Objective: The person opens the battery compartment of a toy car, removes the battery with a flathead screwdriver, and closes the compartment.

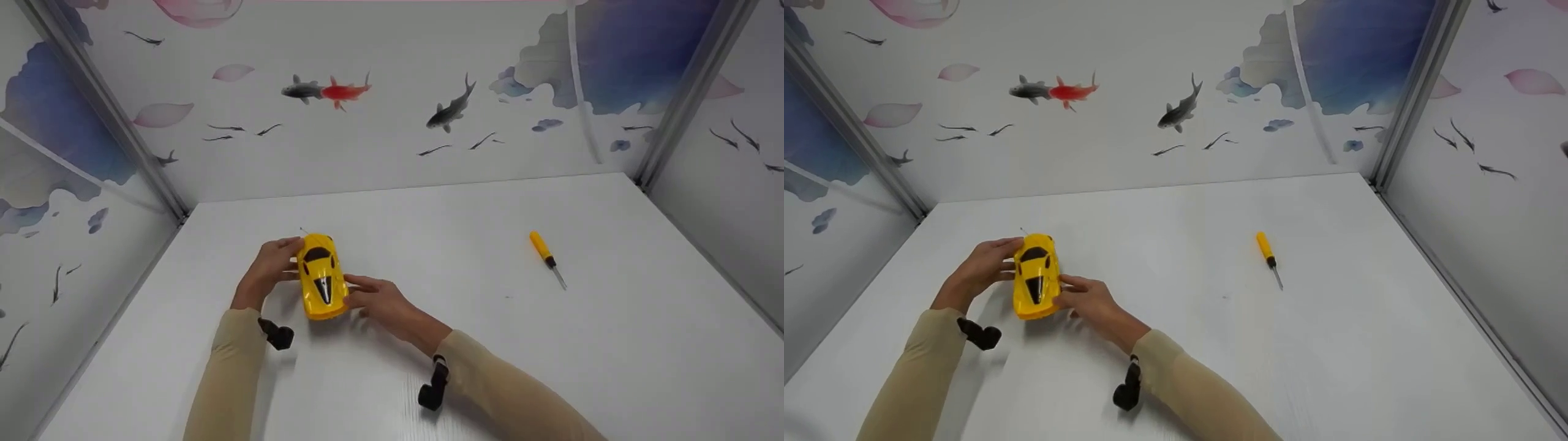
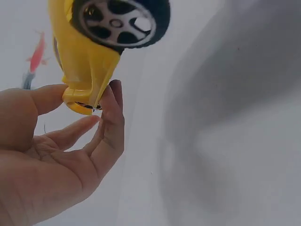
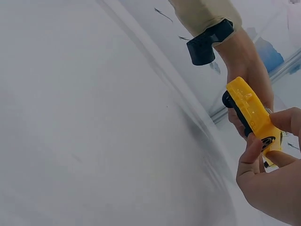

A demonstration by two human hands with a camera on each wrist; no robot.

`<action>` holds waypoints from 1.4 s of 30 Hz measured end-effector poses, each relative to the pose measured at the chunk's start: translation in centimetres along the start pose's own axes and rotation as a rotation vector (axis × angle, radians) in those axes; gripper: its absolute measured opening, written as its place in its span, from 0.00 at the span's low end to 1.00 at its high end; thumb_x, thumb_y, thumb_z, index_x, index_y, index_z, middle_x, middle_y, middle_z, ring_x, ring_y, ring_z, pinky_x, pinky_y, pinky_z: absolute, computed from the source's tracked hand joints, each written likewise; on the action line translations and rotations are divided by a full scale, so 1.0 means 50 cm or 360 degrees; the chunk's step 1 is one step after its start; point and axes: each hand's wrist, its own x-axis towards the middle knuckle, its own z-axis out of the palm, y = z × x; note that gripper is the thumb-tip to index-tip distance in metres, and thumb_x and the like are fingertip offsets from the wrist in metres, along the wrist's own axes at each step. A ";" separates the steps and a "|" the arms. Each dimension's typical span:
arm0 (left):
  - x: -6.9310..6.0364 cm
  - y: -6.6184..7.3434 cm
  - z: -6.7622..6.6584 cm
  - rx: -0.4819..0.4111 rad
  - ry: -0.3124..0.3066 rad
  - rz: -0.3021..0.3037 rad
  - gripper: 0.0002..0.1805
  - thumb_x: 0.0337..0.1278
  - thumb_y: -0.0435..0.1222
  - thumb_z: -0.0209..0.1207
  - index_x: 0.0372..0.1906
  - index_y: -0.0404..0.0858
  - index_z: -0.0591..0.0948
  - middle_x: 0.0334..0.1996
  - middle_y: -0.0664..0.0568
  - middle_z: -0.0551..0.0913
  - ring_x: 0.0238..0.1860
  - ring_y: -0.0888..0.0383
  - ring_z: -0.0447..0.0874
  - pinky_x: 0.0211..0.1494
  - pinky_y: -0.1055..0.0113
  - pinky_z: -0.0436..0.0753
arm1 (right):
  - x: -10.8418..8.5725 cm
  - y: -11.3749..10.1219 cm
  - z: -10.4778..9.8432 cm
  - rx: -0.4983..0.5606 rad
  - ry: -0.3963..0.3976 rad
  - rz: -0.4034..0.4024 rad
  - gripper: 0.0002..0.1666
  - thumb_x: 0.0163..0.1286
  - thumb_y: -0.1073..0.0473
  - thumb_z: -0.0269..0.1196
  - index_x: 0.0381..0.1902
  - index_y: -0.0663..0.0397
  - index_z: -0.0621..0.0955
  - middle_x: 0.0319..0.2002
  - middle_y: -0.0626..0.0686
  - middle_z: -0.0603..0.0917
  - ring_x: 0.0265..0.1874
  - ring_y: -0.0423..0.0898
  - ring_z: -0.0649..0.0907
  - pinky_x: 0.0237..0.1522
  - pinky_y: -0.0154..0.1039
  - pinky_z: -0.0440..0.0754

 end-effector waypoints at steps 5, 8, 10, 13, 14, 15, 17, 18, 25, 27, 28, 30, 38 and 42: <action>-0.011 0.018 0.010 -0.0036 -0.0036 0.0023 0.32 0.77 0.52 0.46 0.76 0.39 0.64 0.68 0.42 0.72 0.64 0.46 0.76 0.66 0.56 0.80 | -0.019 -0.004 -0.023 0.0028 -0.0013 -0.0044 0.35 0.66 0.56 0.66 0.71 0.41 0.73 0.65 0.52 0.79 0.51 0.45 0.83 0.53 0.41 0.81; -0.019 0.030 0.019 -0.0104 -0.0024 0.0031 0.30 0.77 0.50 0.47 0.75 0.40 0.66 0.66 0.42 0.74 0.61 0.47 0.78 0.64 0.58 0.82 | -0.031 -0.011 -0.035 0.0053 -0.0016 -0.0042 0.34 0.67 0.56 0.65 0.72 0.40 0.72 0.65 0.52 0.79 0.53 0.45 0.83 0.54 0.41 0.81; -0.026 0.040 0.027 -0.0147 -0.0011 0.0036 0.29 0.77 0.49 0.47 0.74 0.40 0.66 0.66 0.42 0.75 0.60 0.48 0.79 0.62 0.59 0.83 | -0.039 -0.017 -0.043 0.0057 -0.0014 -0.0036 0.34 0.68 0.55 0.64 0.72 0.38 0.72 0.66 0.51 0.78 0.54 0.46 0.82 0.56 0.42 0.80; -0.037 0.054 0.039 -0.0212 0.0016 0.0039 0.29 0.77 0.49 0.47 0.74 0.40 0.67 0.64 0.43 0.75 0.59 0.49 0.80 0.61 0.59 0.84 | -0.053 -0.027 -0.057 0.0049 -0.0011 -0.0055 0.34 0.69 0.53 0.63 0.72 0.38 0.71 0.67 0.49 0.77 0.57 0.46 0.81 0.60 0.45 0.79; -0.042 0.058 0.042 -0.0238 0.0024 0.0041 0.28 0.77 0.48 0.47 0.74 0.39 0.67 0.64 0.43 0.76 0.59 0.49 0.80 0.61 0.60 0.84 | -0.057 -0.030 -0.061 0.0052 -0.0008 -0.0064 0.34 0.69 0.52 0.63 0.73 0.38 0.71 0.67 0.48 0.76 0.58 0.47 0.80 0.62 0.46 0.79; -0.046 0.062 0.046 -0.0267 0.0030 0.0044 0.28 0.77 0.48 0.47 0.73 0.39 0.68 0.64 0.43 0.76 0.60 0.48 0.80 0.61 0.60 0.84 | -0.062 -0.033 -0.066 0.0061 -0.0005 -0.0071 0.34 0.69 0.51 0.63 0.73 0.38 0.71 0.67 0.48 0.76 0.59 0.47 0.80 0.63 0.47 0.78; -0.054 0.067 0.052 -0.0326 0.0044 0.0048 0.28 0.77 0.48 0.48 0.73 0.39 0.68 0.63 0.43 0.76 0.60 0.48 0.80 0.60 0.60 0.84 | -0.069 -0.038 -0.073 0.0086 -0.0003 -0.0080 0.34 0.69 0.51 0.63 0.73 0.38 0.70 0.68 0.47 0.75 0.60 0.47 0.80 0.66 0.49 0.77; -0.058 0.069 0.054 -0.0352 0.0047 0.0051 0.28 0.77 0.48 0.48 0.73 0.38 0.68 0.64 0.43 0.76 0.61 0.48 0.80 0.60 0.60 0.85 | -0.073 -0.040 -0.076 0.0108 -0.0002 -0.0080 0.34 0.69 0.51 0.63 0.73 0.38 0.70 0.68 0.47 0.75 0.61 0.47 0.80 0.67 0.49 0.77; -0.077 0.069 0.065 -0.0460 0.0080 0.0057 0.28 0.78 0.47 0.47 0.73 0.37 0.67 0.65 0.42 0.75 0.61 0.48 0.81 0.57 0.63 0.86 | -0.090 -0.034 -0.089 0.0289 -0.0011 -0.0107 0.39 0.68 0.54 0.67 0.74 0.46 0.67 0.69 0.53 0.74 0.61 0.48 0.81 0.66 0.44 0.79; -0.080 0.068 0.069 -0.0501 0.0089 0.0055 0.28 0.78 0.46 0.47 0.74 0.37 0.66 0.66 0.42 0.75 0.61 0.48 0.80 0.56 0.63 0.86 | -0.094 -0.030 -0.091 0.0359 -0.0009 -0.0106 0.41 0.68 0.54 0.67 0.75 0.49 0.64 0.69 0.56 0.74 0.60 0.49 0.82 0.64 0.42 0.80; -0.081 0.068 0.072 -0.0523 0.0096 0.0053 0.28 0.78 0.46 0.47 0.74 0.38 0.66 0.65 0.42 0.75 0.61 0.48 0.81 0.55 0.64 0.87 | -0.096 -0.029 -0.093 0.0388 -0.0009 -0.0105 0.42 0.68 0.55 0.67 0.76 0.50 0.63 0.68 0.57 0.74 0.60 0.49 0.82 0.64 0.42 0.80; -0.085 0.068 0.077 -0.0572 0.0100 0.0056 0.28 0.78 0.45 0.47 0.75 0.38 0.65 0.66 0.42 0.75 0.61 0.48 0.81 0.55 0.64 0.87 | -0.099 -0.029 -0.095 0.0430 -0.0001 -0.0103 0.43 0.69 0.54 0.67 0.76 0.52 0.61 0.68 0.59 0.75 0.59 0.50 0.83 0.63 0.41 0.81; -0.108 0.069 0.097 -0.0768 0.0105 0.0119 0.29 0.79 0.45 0.46 0.75 0.37 0.62 0.66 0.41 0.72 0.62 0.46 0.79 0.57 0.62 0.86 | -0.111 -0.051 -0.109 0.0439 0.0136 -0.0089 0.41 0.70 0.53 0.66 0.76 0.50 0.62 0.66 0.60 0.76 0.58 0.52 0.84 0.60 0.43 0.83; -0.114 0.076 0.112 -0.0868 0.0094 0.0151 0.28 0.78 0.44 0.47 0.75 0.37 0.62 0.66 0.42 0.71 0.63 0.46 0.78 0.57 0.60 0.86 | -0.117 -0.071 -0.123 0.0369 0.0238 -0.0103 0.38 0.72 0.54 0.64 0.75 0.49 0.64 0.65 0.59 0.77 0.57 0.52 0.85 0.59 0.43 0.84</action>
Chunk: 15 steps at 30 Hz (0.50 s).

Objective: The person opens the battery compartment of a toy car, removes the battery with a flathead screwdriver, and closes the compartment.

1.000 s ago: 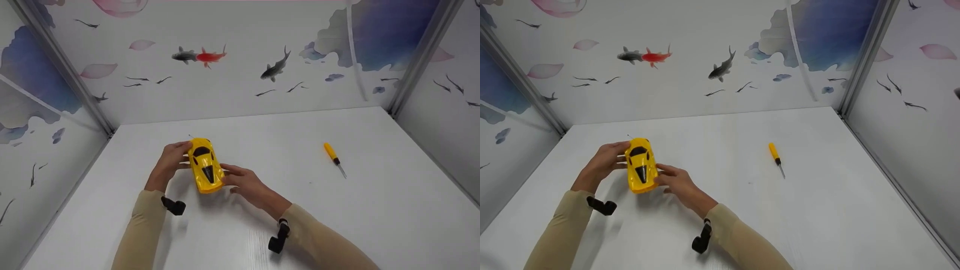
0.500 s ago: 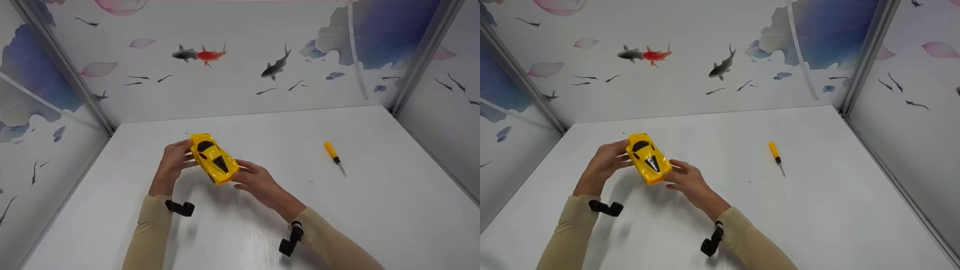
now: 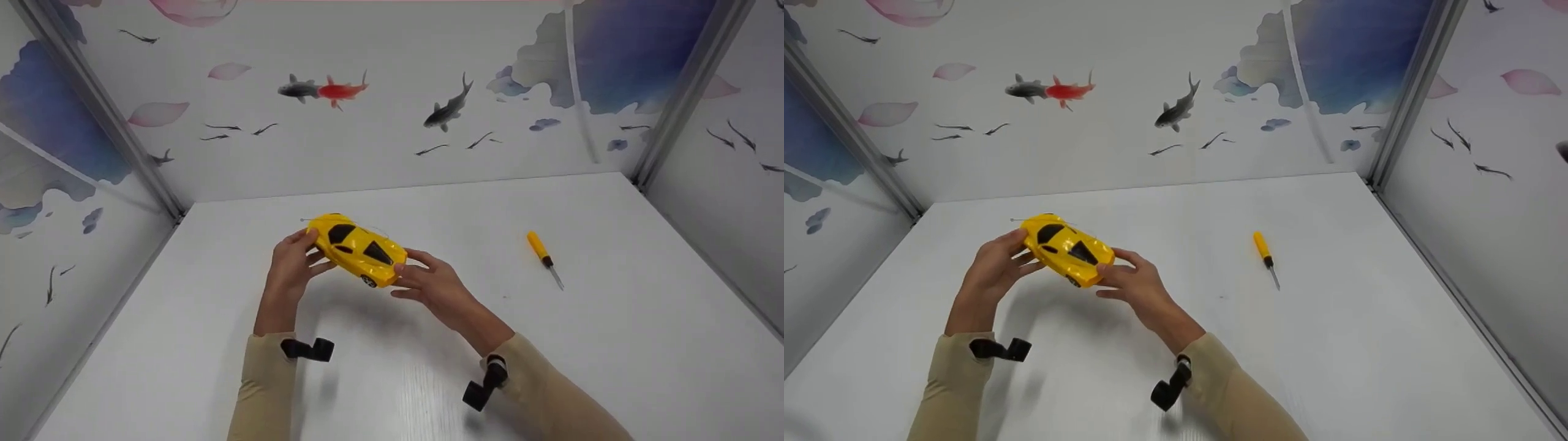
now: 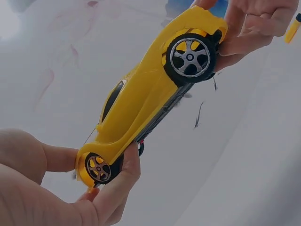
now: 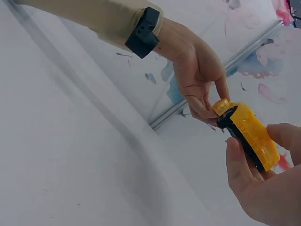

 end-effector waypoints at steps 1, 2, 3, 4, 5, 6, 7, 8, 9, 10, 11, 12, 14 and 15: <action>-0.001 0.000 0.005 -0.0018 -0.0005 0.0004 0.29 0.78 0.44 0.47 0.75 0.37 0.62 0.67 0.42 0.71 0.63 0.46 0.78 0.57 0.59 0.86 | 0.000 -0.006 -0.003 -0.0016 0.0023 -0.0005 0.37 0.72 0.55 0.64 0.75 0.49 0.64 0.65 0.59 0.77 0.57 0.51 0.85 0.59 0.43 0.84; -0.003 0.000 0.009 -0.0036 -0.0013 0.0009 0.29 0.78 0.44 0.48 0.75 0.36 0.61 0.67 0.42 0.70 0.62 0.46 0.79 0.56 0.59 0.86 | 0.000 -0.012 -0.007 -0.0021 0.0045 -0.0007 0.37 0.73 0.55 0.63 0.75 0.49 0.64 0.65 0.59 0.77 0.57 0.51 0.85 0.58 0.43 0.84; -0.003 -0.001 0.014 -0.0051 -0.0019 0.0013 0.29 0.77 0.43 0.49 0.75 0.36 0.61 0.67 0.42 0.70 0.62 0.46 0.79 0.55 0.59 0.87 | 0.000 -0.017 -0.012 -0.0025 0.0071 -0.0007 0.36 0.73 0.55 0.63 0.75 0.48 0.64 0.65 0.59 0.77 0.57 0.51 0.85 0.58 0.43 0.84; -0.003 -0.001 0.018 -0.0065 -0.0026 0.0013 0.29 0.77 0.43 0.50 0.75 0.36 0.60 0.67 0.42 0.70 0.62 0.46 0.79 0.54 0.59 0.87 | 0.000 -0.022 -0.017 -0.0018 0.0097 -0.0001 0.36 0.73 0.55 0.63 0.75 0.48 0.64 0.65 0.59 0.77 0.57 0.51 0.85 0.58 0.42 0.85; -0.004 -0.001 0.021 -0.0075 -0.0033 0.0012 0.30 0.76 0.43 0.51 0.75 0.36 0.60 0.67 0.42 0.70 0.62 0.46 0.79 0.54 0.59 0.87 | 0.000 -0.027 -0.023 -0.0003 0.0114 0.0008 0.35 0.74 0.55 0.62 0.75 0.48 0.64 0.65 0.58 0.77 0.57 0.51 0.85 0.57 0.42 0.85; -0.004 0.000 0.024 -0.0080 -0.0042 0.0013 0.31 0.76 0.42 0.52 0.75 0.36 0.59 0.66 0.41 0.70 0.62 0.46 0.79 0.54 0.59 0.87 | 0.001 -0.032 -0.029 0.0021 0.0126 0.0017 0.35 0.74 0.55 0.61 0.75 0.48 0.63 0.65 0.58 0.76 0.57 0.51 0.85 0.57 0.41 0.85; -0.005 0.000 0.027 -0.0085 -0.0053 0.0014 0.32 0.75 0.42 0.53 0.75 0.36 0.58 0.66 0.41 0.70 0.62 0.46 0.79 0.53 0.59 0.88 | 0.001 -0.036 -0.035 0.0049 0.0138 0.0029 0.35 0.75 0.55 0.61 0.76 0.48 0.63 0.65 0.58 0.76 0.57 0.51 0.85 0.57 0.40 0.85; -0.006 0.000 0.029 -0.0087 -0.0063 0.0013 0.32 0.75 0.42 0.53 0.75 0.36 0.58 0.66 0.41 0.70 0.62 0.46 0.80 0.53 0.60 0.88 | 0.002 -0.041 -0.042 0.0078 0.0149 0.0042 0.35 0.75 0.55 0.61 0.76 0.48 0.63 0.65 0.57 0.75 0.57 0.51 0.85 0.57 0.40 0.85; -0.007 0.000 0.032 -0.0082 -0.0071 0.0012 0.33 0.74 0.41 0.54 0.75 0.36 0.58 0.65 0.41 0.71 0.62 0.46 0.80 0.53 0.60 0.87 | 0.001 -0.045 -0.048 0.0096 0.0149 0.0047 0.35 0.76 0.54 0.60 0.76 0.47 0.62 0.65 0.57 0.75 0.57 0.50 0.85 0.57 0.39 0.85; -0.008 0.000 0.034 -0.0065 -0.0080 0.0011 0.33 0.73 0.41 0.55 0.75 0.36 0.57 0.65 0.41 0.72 0.61 0.46 0.80 0.54 0.61 0.87 | 0.001 -0.049 -0.054 0.0111 0.0150 0.0049 0.35 0.76 0.54 0.59 0.76 0.48 0.62 0.65 0.57 0.74 0.57 0.50 0.85 0.57 0.38 0.84; -0.009 -0.001 0.036 -0.0045 -0.0090 0.0011 0.34 0.73 0.41 0.56 0.75 0.36 0.57 0.64 0.41 0.72 0.61 0.46 0.81 0.54 0.61 0.87 | 0.000 -0.053 -0.060 0.0119 0.0148 0.0047 0.35 0.76 0.53 0.59 0.77 0.48 0.62 0.66 0.57 0.73 0.58 0.49 0.84 0.57 0.38 0.84; -0.010 -0.001 0.038 -0.0021 -0.0103 0.0015 0.35 0.72 0.41 0.57 0.76 0.36 0.57 0.64 0.41 0.73 0.61 0.46 0.81 0.54 0.61 0.87 | -0.001 -0.058 -0.066 0.0125 0.0150 0.0042 0.35 0.76 0.52 0.59 0.76 0.48 0.62 0.66 0.56 0.73 0.58 0.49 0.84 0.57 0.37 0.84; -0.011 -0.001 0.043 0.0062 -0.0130 0.0025 0.36 0.71 0.41 0.58 0.76 0.37 0.57 0.62 0.41 0.75 0.60 0.46 0.82 0.55 0.61 0.87 | -0.003 -0.066 -0.078 0.0121 0.0144 0.0012 0.36 0.76 0.50 0.58 0.76 0.49 0.62 0.67 0.57 0.73 0.58 0.49 0.84 0.57 0.36 0.84; -0.012 -0.001 0.045 0.0113 -0.0144 0.0035 0.36 0.71 0.41 0.59 0.76 0.37 0.57 0.61 0.41 0.76 0.59 0.46 0.83 0.55 0.61 0.87 | -0.003 -0.070 -0.084 0.0117 0.0145 -0.0001 0.36 0.76 0.49 0.59 0.76 0.50 0.62 0.67 0.56 0.73 0.58 0.48 0.84 0.57 0.36 0.84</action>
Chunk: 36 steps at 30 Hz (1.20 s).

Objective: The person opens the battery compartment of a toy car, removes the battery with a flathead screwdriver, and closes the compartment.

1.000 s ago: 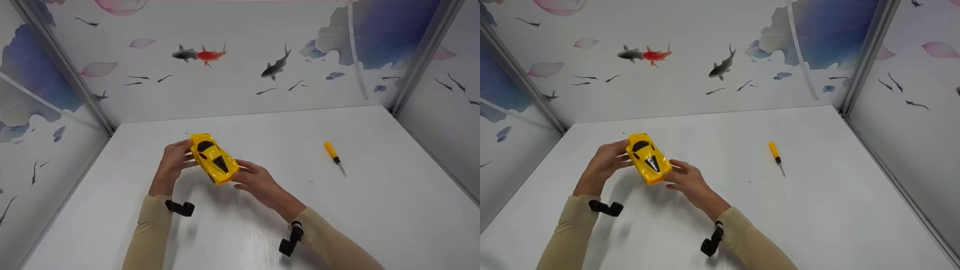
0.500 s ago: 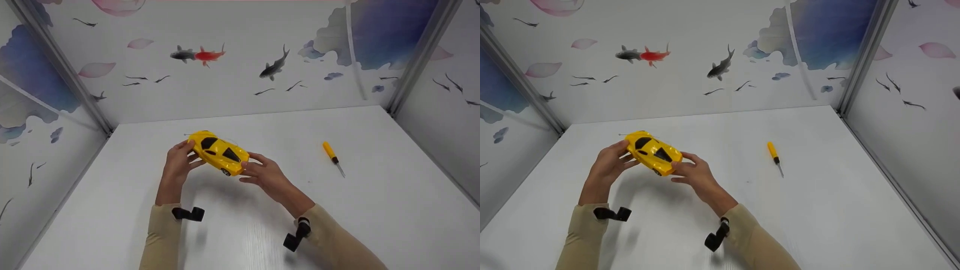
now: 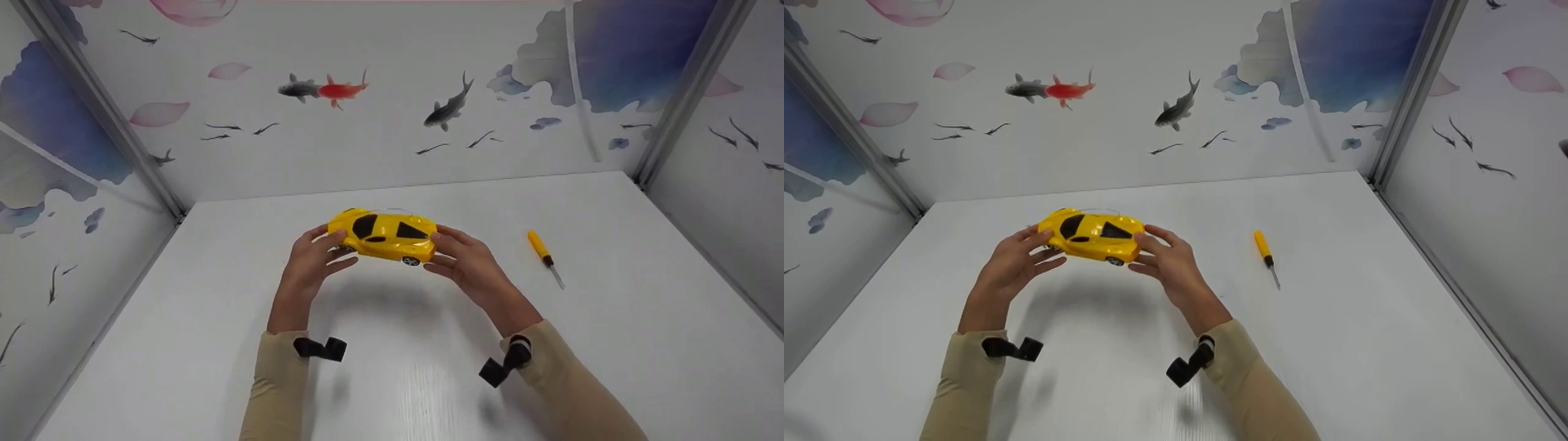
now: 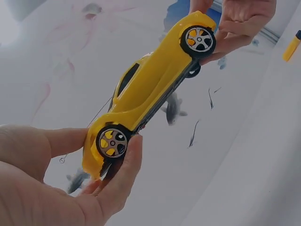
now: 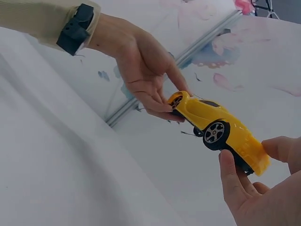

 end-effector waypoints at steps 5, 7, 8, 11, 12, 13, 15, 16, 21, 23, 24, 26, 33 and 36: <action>0.000 -0.001 0.011 0.0228 -0.0097 0.0059 0.34 0.69 0.40 0.60 0.74 0.38 0.62 0.59 0.40 0.80 0.56 0.47 0.86 0.56 0.59 0.87 | -0.003 -0.022 -0.031 0.0014 0.0049 -0.0035 0.35 0.75 0.48 0.60 0.75 0.51 0.65 0.65 0.55 0.76 0.53 0.44 0.86 0.54 0.32 0.85; -0.001 -0.001 0.016 0.0266 -0.0128 0.0073 0.33 0.68 0.40 0.61 0.73 0.38 0.64 0.58 0.40 0.81 0.55 0.47 0.86 0.56 0.58 0.87 | -0.004 -0.027 -0.043 0.0034 0.0065 -0.0036 0.34 0.75 0.48 0.59 0.74 0.51 0.66 0.63 0.54 0.77 0.51 0.43 0.86 0.53 0.32 0.85; 0.000 -0.001 0.019 0.0281 -0.0144 0.0076 0.32 0.68 0.40 0.61 0.72 0.39 0.65 0.58 0.40 0.81 0.55 0.47 0.86 0.56 0.58 0.87 | -0.004 -0.029 -0.049 0.0045 0.0069 -0.0034 0.34 0.75 0.48 0.59 0.74 0.52 0.66 0.62 0.53 0.78 0.50 0.42 0.86 0.53 0.32 0.85; 0.000 0.000 0.029 0.0290 -0.0157 0.0063 0.31 0.67 0.40 0.62 0.71 0.39 0.67 0.58 0.41 0.82 0.55 0.48 0.86 0.58 0.58 0.86 | -0.004 -0.033 -0.063 0.0069 0.0074 -0.0036 0.35 0.74 0.47 0.60 0.74 0.52 0.66 0.60 0.52 0.80 0.49 0.42 0.87 0.53 0.31 0.85; 0.001 0.000 0.032 0.0288 -0.0156 0.0056 0.30 0.66 0.40 0.63 0.70 0.39 0.68 0.58 0.41 0.82 0.55 0.49 0.86 0.58 0.59 0.86 | -0.004 -0.035 -0.067 0.0071 0.0076 -0.0038 0.36 0.74 0.47 0.60 0.74 0.52 0.66 0.59 0.52 0.80 0.49 0.42 0.87 0.53 0.31 0.85; 0.001 0.001 0.036 0.0287 -0.0155 0.0052 0.30 0.66 0.40 0.63 0.70 0.39 0.69 0.59 0.42 0.82 0.55 0.49 0.86 0.59 0.59 0.85 | -0.005 -0.036 -0.071 0.0078 0.0082 -0.0037 0.36 0.74 0.46 0.61 0.74 0.51 0.66 0.59 0.51 0.80 0.49 0.42 0.87 0.53 0.31 0.85; 0.002 0.004 0.044 0.0287 -0.0162 0.0057 0.30 0.66 0.39 0.63 0.69 0.38 0.70 0.60 0.42 0.82 0.56 0.49 0.85 0.60 0.60 0.85 | -0.005 -0.040 -0.079 0.0095 0.0106 -0.0029 0.37 0.73 0.46 0.61 0.74 0.51 0.65 0.58 0.51 0.80 0.49 0.42 0.86 0.53 0.30 0.84; 0.002 0.005 0.048 0.0281 -0.0167 0.0064 0.29 0.65 0.38 0.64 0.68 0.37 0.70 0.60 0.42 0.82 0.57 0.49 0.85 0.60 0.60 0.84 | -0.005 -0.042 -0.083 0.0110 0.0119 -0.0019 0.37 0.74 0.46 0.61 0.74 0.50 0.65 0.58 0.51 0.80 0.49 0.41 0.86 0.53 0.30 0.84; 0.003 0.010 0.066 0.0249 -0.0187 0.0153 0.28 0.64 0.34 0.65 0.67 0.36 0.72 0.61 0.40 0.81 0.57 0.48 0.85 0.59 0.62 0.85 | -0.005 -0.053 -0.098 0.0183 0.0131 0.0013 0.37 0.75 0.46 0.60 0.76 0.49 0.63 0.59 0.52 0.78 0.50 0.42 0.85 0.54 0.28 0.83; 0.003 0.007 0.072 0.0266 -0.0182 0.0203 0.28 0.62 0.34 0.66 0.67 0.36 0.73 0.61 0.40 0.80 0.56 0.48 0.85 0.57 0.63 0.86 | -0.005 -0.057 -0.102 0.0193 0.0127 0.0012 0.37 0.75 0.46 0.59 0.76 0.48 0.62 0.60 0.53 0.78 0.50 0.42 0.84 0.53 0.28 0.83; 0.002 0.005 0.074 0.0278 -0.0181 0.0229 0.29 0.62 0.34 0.66 0.67 0.37 0.73 0.62 0.39 0.79 0.56 0.48 0.85 0.56 0.63 0.86 | -0.005 -0.058 -0.103 0.0194 0.0131 0.0012 0.38 0.75 0.46 0.59 0.76 0.48 0.62 0.60 0.53 0.78 0.50 0.42 0.84 0.52 0.27 0.83; 0.001 -0.001 0.078 0.0311 -0.0178 0.0265 0.30 0.61 0.34 0.67 0.67 0.38 0.73 0.63 0.40 0.78 0.55 0.49 0.86 0.55 0.65 0.86 | -0.005 -0.061 -0.106 0.0179 0.0138 0.0016 0.38 0.75 0.46 0.60 0.77 0.47 0.62 0.60 0.53 0.78 0.49 0.41 0.84 0.51 0.27 0.83; 0.006 -0.016 0.079 0.0364 -0.0282 0.0375 0.31 0.59 0.35 0.68 0.68 0.41 0.75 0.68 0.47 0.73 0.51 0.54 0.87 0.55 0.67 0.86 | -0.005 -0.064 -0.111 0.0128 0.0174 0.0041 0.38 0.74 0.45 0.61 0.76 0.48 0.63 0.57 0.52 0.79 0.46 0.41 0.85 0.49 0.27 0.84; 0.009 -0.015 0.076 0.0391 -0.0337 0.0413 0.32 0.59 0.35 0.68 0.69 0.43 0.74 0.69 0.50 0.72 0.52 0.55 0.87 0.56 0.67 0.86 | -0.004 -0.068 -0.112 0.0106 0.0173 0.0034 0.37 0.74 0.45 0.60 0.75 0.48 0.64 0.58 0.52 0.78 0.47 0.42 0.84 0.49 0.27 0.83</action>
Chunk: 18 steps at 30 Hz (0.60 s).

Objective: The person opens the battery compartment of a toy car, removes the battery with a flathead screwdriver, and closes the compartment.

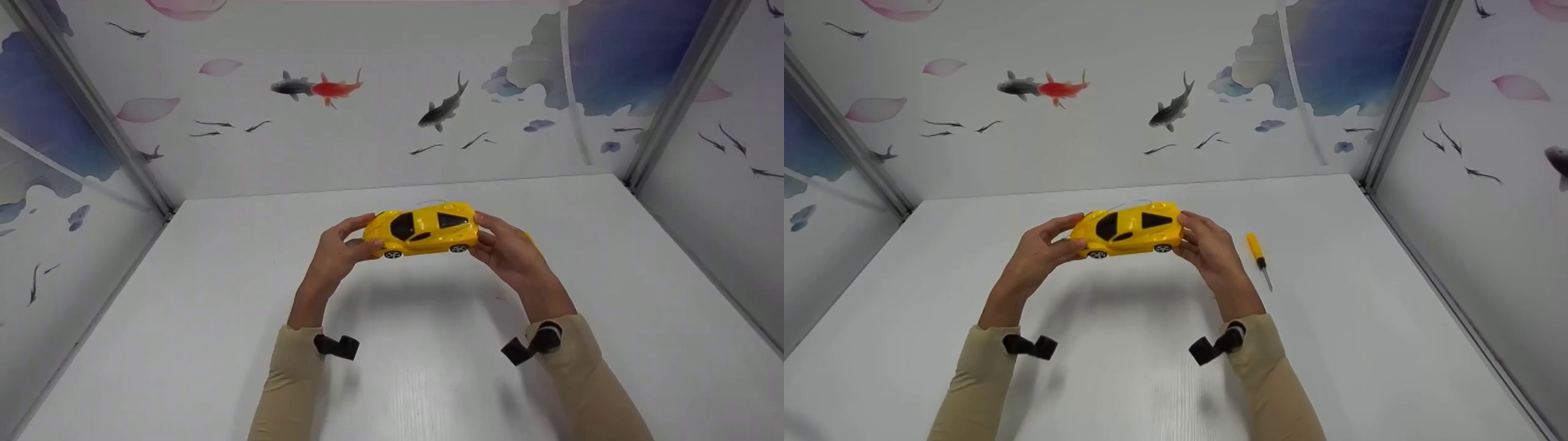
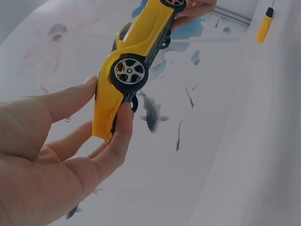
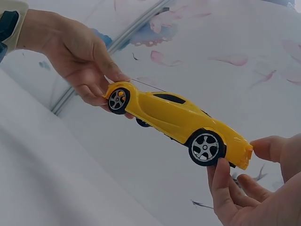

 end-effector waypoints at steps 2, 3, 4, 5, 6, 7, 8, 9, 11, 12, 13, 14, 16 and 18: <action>-0.001 -0.002 -0.002 0.0021 -0.0037 0.0024 0.33 0.59 0.35 0.68 0.70 0.44 0.74 0.69 0.50 0.72 0.53 0.55 0.87 0.59 0.66 0.85 | -0.001 0.000 -0.003 -0.0019 0.0008 0.0004 0.37 0.74 0.44 0.60 0.75 0.48 0.64 0.59 0.53 0.78 0.48 0.42 0.83 0.50 0.27 0.83; -0.002 -0.003 -0.003 0.0031 -0.0051 0.0036 0.33 0.59 0.36 0.68 0.70 0.44 0.73 0.69 0.50 0.72 0.54 0.55 0.86 0.60 0.66 0.84 | -0.001 0.000 -0.004 -0.0024 0.0014 0.0012 0.37 0.74 0.44 0.60 0.75 0.48 0.64 0.59 0.53 0.78 0.48 0.42 0.83 0.50 0.27 0.83; -0.002 -0.003 -0.006 0.0043 -0.0061 0.0050 0.34 0.59 0.36 0.69 0.71 0.44 0.73 0.69 0.49 0.72 0.54 0.55 0.86 0.61 0.65 0.84 | 0.000 -0.001 -0.004 -0.0024 0.0014 0.0016 0.37 0.74 0.44 0.60 0.75 0.48 0.64 0.59 0.53 0.77 0.49 0.42 0.83 0.51 0.27 0.83; -0.003 -0.002 -0.008 0.0054 -0.0071 0.0063 0.34 0.59 0.36 0.69 0.71 0.45 0.73 0.70 0.50 0.72 0.56 0.54 0.85 0.62 0.65 0.83 | 0.000 -0.001 -0.003 -0.0025 0.0015 0.0022 0.37 0.74 0.44 0.60 0.75 0.48 0.65 0.59 0.53 0.77 0.49 0.43 0.83 0.51 0.27 0.83; -0.003 -0.002 -0.011 0.0062 -0.0081 0.0077 0.35 0.58 0.36 0.69 0.71 0.45 0.73 0.70 0.49 0.72 0.57 0.54 0.85 0.63 0.64 0.83 | 0.001 -0.001 -0.003 -0.0025 0.0016 0.0027 0.36 0.74 0.44 0.60 0.75 0.48 0.65 0.60 0.53 0.77 0.49 0.43 0.83 0.51 0.27 0.83; -0.003 -0.002 -0.013 0.0071 -0.0088 0.0090 0.35 0.58 0.36 0.69 0.71 0.45 0.72 0.71 0.50 0.71 0.59 0.53 0.84 0.63 0.64 0.82 | 0.002 0.000 -0.003 -0.0026 0.0012 0.0029 0.36 0.74 0.44 0.60 0.75 0.48 0.65 0.60 0.53 0.78 0.49 0.43 0.83 0.52 0.27 0.83; -0.003 -0.002 -0.016 0.0080 -0.0091 0.0101 0.35 0.58 0.36 0.69 0.71 0.45 0.72 0.71 0.50 0.71 0.61 0.52 0.83 0.63 0.64 0.82 | 0.002 0.001 -0.003 -0.0029 0.0006 0.0027 0.36 0.74 0.45 0.60 0.75 0.48 0.65 0.60 0.54 0.78 0.48 0.43 0.83 0.52 0.27 0.83; -0.003 -0.003 -0.017 0.0088 -0.0098 0.0117 0.35 0.57 0.35 0.69 0.71 0.46 0.72 0.72 0.50 0.70 0.62 0.52 0.81 0.63 0.64 0.82 | 0.003 0.001 -0.003 -0.0032 0.0000 0.0023 0.36 0.75 0.45 0.60 0.75 0.48 0.65 0.60 0.54 0.77 0.48 0.44 0.83 0.52 0.27 0.83; -0.001 -0.004 -0.019 0.0088 -0.0109 0.0138 0.36 0.57 0.34 0.69 0.71 0.46 0.72 0.72 0.51 0.70 0.64 0.51 0.80 0.62 0.64 0.83 | 0.004 0.002 -0.003 -0.0053 -0.0012 0.0003 0.36 0.75 0.45 0.59 0.75 0.48 0.65 0.61 0.54 0.77 0.49 0.44 0.83 0.52 0.27 0.83; 0.000 -0.005 -0.020 0.0086 -0.0111 0.0145 0.36 0.57 0.33 0.69 0.71 0.46 0.72 0.72 0.51 0.70 0.64 0.51 0.79 0.62 0.65 0.83 | 0.004 0.002 -0.003 -0.0070 -0.0016 -0.0011 0.36 0.75 0.45 0.59 0.75 0.48 0.65 0.61 0.54 0.77 0.49 0.44 0.83 0.52 0.27 0.83; 0.001 -0.006 -0.020 0.0082 -0.0110 0.0149 0.36 0.56 0.33 0.69 0.71 0.46 0.73 0.71 0.51 0.70 0.64 0.51 0.79 0.62 0.65 0.83 | 0.003 0.002 -0.003 -0.0092 -0.0016 -0.0025 0.36 0.75 0.46 0.59 0.75 0.48 0.64 0.62 0.53 0.76 0.50 0.44 0.83 0.52 0.27 0.83; 0.001 -0.006 -0.020 0.0079 -0.0110 0.0149 0.36 0.56 0.32 0.69 0.71 0.46 0.73 0.71 0.51 0.70 0.64 0.51 0.79 0.61 0.66 0.83 | 0.003 0.002 -0.003 -0.0119 -0.0011 -0.0040 0.35 0.76 0.46 0.59 0.75 0.48 0.65 0.62 0.53 0.76 0.51 0.44 0.83 0.52 0.27 0.83; 0.002 -0.006 -0.018 0.0070 -0.0106 0.0151 0.36 0.56 0.32 0.69 0.71 0.46 0.73 0.71 0.52 0.71 0.64 0.52 0.79 0.61 0.66 0.84 | 0.000 0.001 -0.002 -0.0186 0.0002 -0.0072 0.34 0.76 0.46 0.58 0.75 0.48 0.65 0.63 0.53 0.75 0.51 0.44 0.82 0.52 0.28 0.83; 0.003 -0.006 -0.016 0.0070 -0.0089 0.0157 0.35 0.56 0.32 0.70 0.70 0.45 0.74 0.70 0.52 0.71 0.65 0.52 0.79 0.61 0.66 0.83 | -0.001 -0.002 -0.002 -0.0235 0.0018 -0.0104 0.34 0.76 0.46 0.58 0.75 0.49 0.66 0.63 0.52 0.74 0.52 0.44 0.82 0.52 0.28 0.83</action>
